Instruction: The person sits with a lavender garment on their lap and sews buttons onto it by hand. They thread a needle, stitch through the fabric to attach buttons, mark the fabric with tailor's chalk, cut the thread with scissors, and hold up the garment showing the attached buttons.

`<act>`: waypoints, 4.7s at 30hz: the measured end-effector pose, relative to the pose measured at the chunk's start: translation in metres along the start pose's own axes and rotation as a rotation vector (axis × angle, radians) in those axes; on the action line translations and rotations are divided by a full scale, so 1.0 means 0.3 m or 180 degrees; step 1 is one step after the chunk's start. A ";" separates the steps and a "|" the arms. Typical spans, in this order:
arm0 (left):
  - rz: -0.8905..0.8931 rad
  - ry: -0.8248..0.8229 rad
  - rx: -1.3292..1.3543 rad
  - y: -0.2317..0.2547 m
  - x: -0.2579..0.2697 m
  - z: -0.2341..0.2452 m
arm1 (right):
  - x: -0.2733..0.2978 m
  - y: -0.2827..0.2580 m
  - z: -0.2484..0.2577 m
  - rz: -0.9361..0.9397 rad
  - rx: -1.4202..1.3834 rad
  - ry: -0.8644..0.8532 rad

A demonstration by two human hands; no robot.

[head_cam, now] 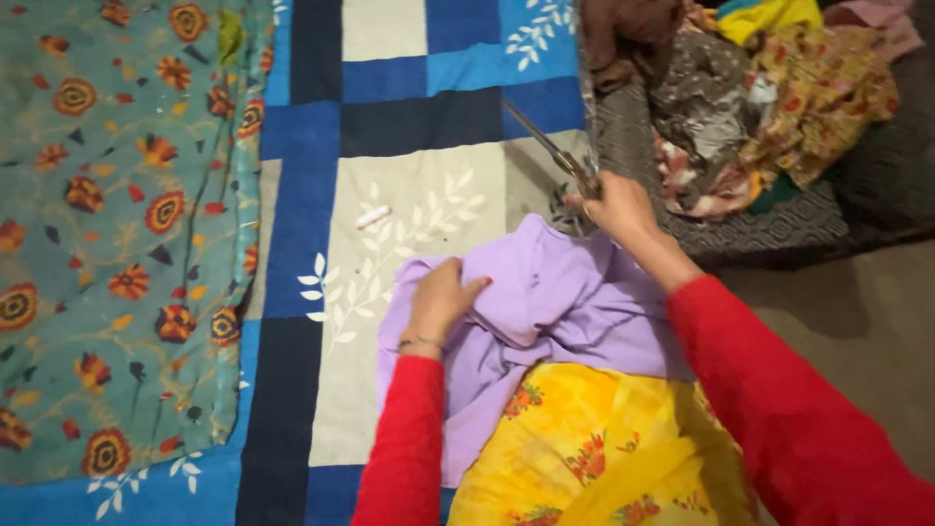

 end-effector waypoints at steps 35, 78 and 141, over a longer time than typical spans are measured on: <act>-0.1746 0.1960 0.0567 0.419 0.290 0.240 | 0.665 -0.132 0.682 0.1521 -0.0584 0.2199; -0.0510 -0.0999 0.4688 0.730 0.557 0.007 | 0.960 -0.207 0.501 0.0211 -0.2663 0.1126; -0.0420 -0.0791 0.4072 0.620 0.482 -0.015 | 0.841 -0.287 0.506 0.0805 -0.1576 0.1282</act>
Point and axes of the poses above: each hand's wrist, its own x-axis away from the middle knuckle, its own z-axis out of the back of the hand, y = z × x, the point moved 3 cm from there along -x, towards the middle knuckle, and after that the axes turned 11 degrees about x, right-handed, at the moved point
